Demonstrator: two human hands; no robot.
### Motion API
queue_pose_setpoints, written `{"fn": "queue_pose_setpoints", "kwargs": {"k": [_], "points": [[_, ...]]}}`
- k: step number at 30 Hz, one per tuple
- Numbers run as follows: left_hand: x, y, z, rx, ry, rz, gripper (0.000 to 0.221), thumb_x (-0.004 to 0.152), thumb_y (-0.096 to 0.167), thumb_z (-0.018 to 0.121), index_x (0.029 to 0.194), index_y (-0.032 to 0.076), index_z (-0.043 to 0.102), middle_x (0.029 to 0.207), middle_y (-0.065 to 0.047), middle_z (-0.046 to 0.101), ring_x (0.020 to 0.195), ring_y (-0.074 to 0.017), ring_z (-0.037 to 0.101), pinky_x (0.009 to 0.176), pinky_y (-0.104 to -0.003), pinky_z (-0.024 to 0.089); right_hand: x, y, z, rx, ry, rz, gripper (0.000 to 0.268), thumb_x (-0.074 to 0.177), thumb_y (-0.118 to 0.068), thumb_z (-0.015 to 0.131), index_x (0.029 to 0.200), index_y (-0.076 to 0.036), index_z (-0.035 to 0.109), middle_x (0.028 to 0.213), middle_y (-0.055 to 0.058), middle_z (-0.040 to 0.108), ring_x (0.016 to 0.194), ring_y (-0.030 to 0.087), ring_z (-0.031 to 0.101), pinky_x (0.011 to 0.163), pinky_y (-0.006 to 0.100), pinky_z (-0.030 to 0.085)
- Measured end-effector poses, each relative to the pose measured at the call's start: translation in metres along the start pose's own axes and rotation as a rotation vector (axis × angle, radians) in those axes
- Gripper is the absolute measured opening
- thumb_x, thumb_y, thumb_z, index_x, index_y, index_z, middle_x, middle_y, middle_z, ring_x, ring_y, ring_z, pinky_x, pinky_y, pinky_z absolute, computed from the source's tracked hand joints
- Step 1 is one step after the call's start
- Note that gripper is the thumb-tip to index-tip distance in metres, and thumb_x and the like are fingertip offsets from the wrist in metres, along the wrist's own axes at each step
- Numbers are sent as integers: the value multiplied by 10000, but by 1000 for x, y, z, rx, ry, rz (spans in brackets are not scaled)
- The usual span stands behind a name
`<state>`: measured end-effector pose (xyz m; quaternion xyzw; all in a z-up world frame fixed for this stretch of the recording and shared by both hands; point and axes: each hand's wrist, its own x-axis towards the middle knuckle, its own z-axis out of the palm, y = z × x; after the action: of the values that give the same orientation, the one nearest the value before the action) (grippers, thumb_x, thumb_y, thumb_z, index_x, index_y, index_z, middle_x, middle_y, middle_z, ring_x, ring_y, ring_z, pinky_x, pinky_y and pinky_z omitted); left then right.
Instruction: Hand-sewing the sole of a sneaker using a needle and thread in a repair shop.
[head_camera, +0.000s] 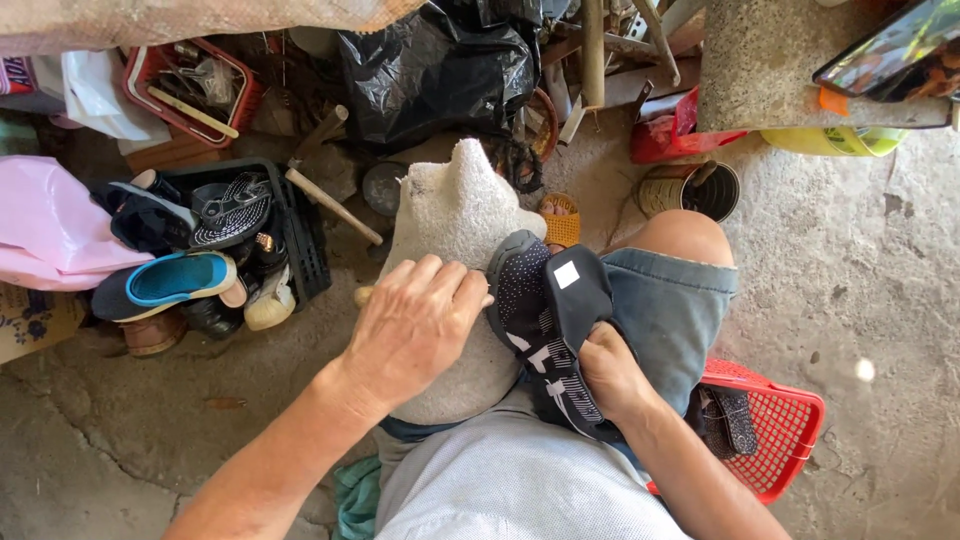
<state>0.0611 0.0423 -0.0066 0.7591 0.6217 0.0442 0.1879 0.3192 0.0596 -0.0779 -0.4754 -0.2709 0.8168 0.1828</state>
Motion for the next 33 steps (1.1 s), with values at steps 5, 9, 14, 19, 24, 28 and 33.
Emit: {"fn": "queue_pose_setpoints", "kwargs": {"k": [5, 9, 14, 19, 24, 28, 33], "points": [[2, -10, -7, 88, 4, -1, 320, 1096, 361, 505, 905, 151, 653, 695, -32, 671, 675, -177, 676, 619, -280, 531, -3, 0, -1, 71, 6, 6, 203, 974, -61, 646, 915, 96, 760, 673, 152, 679, 559, 175, 643, 560, 287, 535], [-5, -42, -29, 210, 123, -147, 795, 925, 853, 435, 703, 150, 734, 568, -60, 687, 593, -203, 727, 561, -290, 580, -1, -3, -3, 131, -5, 12, 200, 974, -52, 645, 914, 103, 754, 662, 150, 671, 540, 171, 638, 540, 276, 534], [-48, -98, -30, 251, 209, -244, 819, 914, 938, 361, 558, 202, 401, 446, 100, 273, 386, -87, 300, 398, -247, 178, -11, -13, -13, -290, 57, 59, 170, 950, -124, 625, 1017, 4, 715, 857, 54, 714, 741, 136, 622, 634, 301, 513], [7, -41, -26, -211, 330, -49, 813, 889, 761, 491, 1302, 72, 617, 828, -16, 671, 707, -149, 670, 537, -256, 597, -30, -35, 3, -882, -136, -301, 238, 932, 14, 441, 808, -84, 619, 764, -25, 631, 742, 90, 504, 653, 292, 442], [25, -48, -21, -521, -133, -125, 978, 830, 600, 744, 1582, 142, 320, 967, 7, 633, 736, -133, 680, 726, -301, 676, -98, -38, -79, -1230, -21, -241, 342, 891, -70, 616, 1189, -149, 766, 1167, -28, 833, 901, 76, 825, 818, 223, 601], [7, -66, -31, -903, -172, -299, 851, 798, 621, 642, 1514, 199, 457, 1056, -16, 660, 602, -55, 558, 530, -203, 606, -103, -56, -108, -1121, 180, 29, 395, 903, 9, 532, 1128, -143, 819, 907, -11, 825, 803, 94, 751, 751, 242, 564], [-26, -67, -23, -834, 112, -422, 277, 945, 294, 717, 1138, 97, 690, 994, -20, 733, 791, -116, 644, 696, -261, 575, -61, -93, -19, -1345, 388, -778, 161, 1070, 35, 615, 1210, 47, 694, 1263, 193, 691, 1237, 335, 633, 1145, 444, 473]]}}
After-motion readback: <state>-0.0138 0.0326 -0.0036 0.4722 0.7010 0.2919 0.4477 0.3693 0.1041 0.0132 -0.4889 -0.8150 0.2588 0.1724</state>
